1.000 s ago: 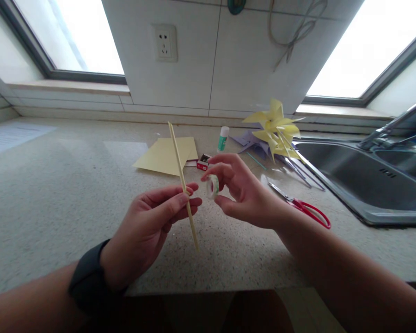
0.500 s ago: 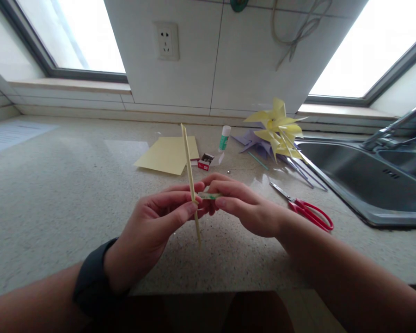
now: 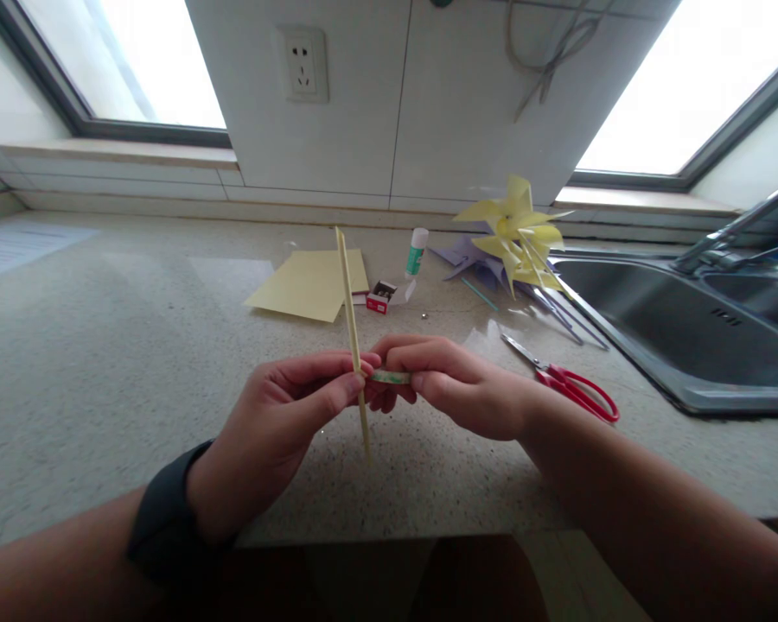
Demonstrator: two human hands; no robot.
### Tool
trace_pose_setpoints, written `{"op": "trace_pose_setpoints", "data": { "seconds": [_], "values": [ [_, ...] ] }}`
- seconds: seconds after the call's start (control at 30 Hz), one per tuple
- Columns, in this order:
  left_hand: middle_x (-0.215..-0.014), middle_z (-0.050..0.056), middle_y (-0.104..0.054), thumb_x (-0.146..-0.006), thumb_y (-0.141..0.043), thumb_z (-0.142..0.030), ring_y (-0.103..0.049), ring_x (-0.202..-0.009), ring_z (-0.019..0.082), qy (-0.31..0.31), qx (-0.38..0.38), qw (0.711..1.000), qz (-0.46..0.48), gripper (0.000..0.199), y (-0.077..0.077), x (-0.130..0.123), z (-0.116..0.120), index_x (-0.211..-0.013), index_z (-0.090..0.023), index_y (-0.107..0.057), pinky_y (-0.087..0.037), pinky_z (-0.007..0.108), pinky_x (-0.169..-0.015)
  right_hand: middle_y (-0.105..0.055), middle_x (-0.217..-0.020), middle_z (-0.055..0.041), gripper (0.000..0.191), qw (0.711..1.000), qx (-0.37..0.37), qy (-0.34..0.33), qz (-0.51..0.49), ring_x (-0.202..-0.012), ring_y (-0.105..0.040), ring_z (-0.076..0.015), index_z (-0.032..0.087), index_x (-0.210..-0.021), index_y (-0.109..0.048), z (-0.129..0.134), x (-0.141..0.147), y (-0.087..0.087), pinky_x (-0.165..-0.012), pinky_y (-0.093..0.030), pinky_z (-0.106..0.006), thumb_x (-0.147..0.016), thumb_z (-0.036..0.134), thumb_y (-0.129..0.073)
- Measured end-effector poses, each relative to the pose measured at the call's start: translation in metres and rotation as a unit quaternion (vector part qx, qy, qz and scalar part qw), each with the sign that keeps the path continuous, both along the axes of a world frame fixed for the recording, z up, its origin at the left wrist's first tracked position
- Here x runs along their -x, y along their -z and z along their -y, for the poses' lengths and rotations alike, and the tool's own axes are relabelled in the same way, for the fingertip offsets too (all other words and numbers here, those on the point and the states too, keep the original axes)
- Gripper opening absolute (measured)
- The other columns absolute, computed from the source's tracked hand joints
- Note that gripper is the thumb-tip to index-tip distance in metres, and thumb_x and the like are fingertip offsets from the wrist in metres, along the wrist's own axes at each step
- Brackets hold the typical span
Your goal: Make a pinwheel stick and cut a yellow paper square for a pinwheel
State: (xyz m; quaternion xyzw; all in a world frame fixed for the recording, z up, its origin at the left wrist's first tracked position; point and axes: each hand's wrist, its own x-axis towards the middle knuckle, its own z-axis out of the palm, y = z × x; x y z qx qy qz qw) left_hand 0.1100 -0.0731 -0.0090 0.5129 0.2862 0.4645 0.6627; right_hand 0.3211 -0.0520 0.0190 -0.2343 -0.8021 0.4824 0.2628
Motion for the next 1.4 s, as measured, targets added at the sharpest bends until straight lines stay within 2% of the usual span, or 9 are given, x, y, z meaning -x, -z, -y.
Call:
{"op": "trace_pose_setpoints", "data": {
  "seconds": [0.37, 0.5, 0.7, 0.87, 0.97, 1.23, 1.4],
  "values": [
    [-0.093, 0.006, -0.079, -0.086, -0.074, -0.023, -0.072, -0.085, 0.021, -0.008, 0.012, 1.000, 0.002, 0.013, -0.0004, -0.0001, -0.0015, -0.096, -0.022, -0.081, -0.057, 0.035, -0.084, -0.059, -0.105, -0.0092, 0.026, 0.999, -0.029, -0.007, 0.017, -0.091, -0.054, -0.0171, 0.013, -0.092, -0.064, 0.0008, -0.0016, 0.0013, -0.083, -0.049, -0.035, -0.091, 0.008, -0.038],
    [-0.094, 0.006, -0.079, -0.086, -0.074, -0.023, -0.072, -0.088, 0.020, -0.016, 0.018, 1.000, -0.001, 0.012, 0.0011, 0.0009, -0.0020, -0.096, -0.022, -0.081, -0.056, 0.032, -0.087, -0.058, -0.101, -0.0079, 0.026, 0.999, -0.035, -0.001, 0.028, -0.088, -0.053, -0.0162, 0.014, -0.090, -0.061, 0.0018, -0.0012, 0.0016, -0.084, -0.048, -0.036, -0.091, 0.006, -0.037],
    [-0.095, 0.005, -0.080, -0.086, -0.075, -0.023, -0.072, -0.090, 0.018, -0.018, 0.031, 0.999, -0.007, 0.012, 0.0012, 0.0023, -0.0011, -0.096, -0.022, -0.081, -0.056, 0.027, -0.087, -0.056, -0.098, -0.0053, 0.025, 0.998, -0.050, 0.013, 0.033, -0.086, -0.053, -0.0145, 0.017, -0.077, -0.054, 0.0014, -0.0006, 0.0016, -0.081, -0.046, -0.032, -0.083, -0.001, -0.037],
    [-0.098, 0.006, -0.079, -0.084, -0.077, -0.024, -0.072, -0.092, 0.020, -0.029, 0.039, 0.999, -0.008, 0.012, 0.0024, 0.0017, -0.0011, -0.095, -0.022, -0.081, -0.056, 0.029, -0.088, -0.056, -0.101, -0.0075, 0.015, 0.999, -0.035, -0.016, 0.010, -0.085, -0.052, -0.0173, 0.017, -0.081, -0.056, 0.0000, -0.0026, 0.0011, -0.078, -0.047, -0.034, -0.086, 0.014, -0.043],
    [-0.096, 0.007, -0.079, -0.083, -0.077, -0.025, -0.073, -0.090, 0.021, -0.023, 0.043, 0.999, -0.002, 0.012, 0.0028, 0.0011, -0.0009, -0.095, -0.021, -0.081, -0.058, 0.032, -0.087, -0.056, -0.102, -0.0079, 0.015, 0.999, -0.036, -0.014, 0.013, -0.086, -0.052, -0.0172, 0.016, -0.083, -0.057, 0.0001, -0.0026, 0.0015, -0.077, -0.048, -0.033, -0.089, 0.020, -0.044],
    [-0.096, 0.006, -0.080, -0.082, -0.078, -0.024, -0.073, -0.089, 0.017, -0.017, 0.061, 0.998, 0.007, 0.012, 0.0006, -0.0003, 0.0005, -0.094, -0.021, -0.081, -0.057, 0.025, -0.085, -0.055, -0.100, -0.0072, 0.015, 0.998, -0.048, -0.021, 0.030, -0.084, -0.051, -0.0161, 0.016, -0.081, -0.055, 0.0001, -0.0027, 0.0019, -0.075, -0.045, -0.032, -0.084, 0.012, -0.041],
    [-0.095, 0.006, -0.080, -0.082, -0.078, -0.024, -0.074, -0.089, 0.017, -0.030, 0.071, 0.997, 0.012, 0.011, -0.0007, 0.0000, 0.0010, -0.092, -0.021, -0.082, -0.058, 0.024, -0.085, -0.054, -0.099, -0.0071, 0.016, 0.997, -0.070, -0.017, 0.037, -0.082, -0.049, -0.0161, 0.018, -0.083, -0.052, 0.0010, -0.0022, 0.0000, -0.076, -0.044, -0.032, -0.086, 0.010, -0.038]
  ]
}}
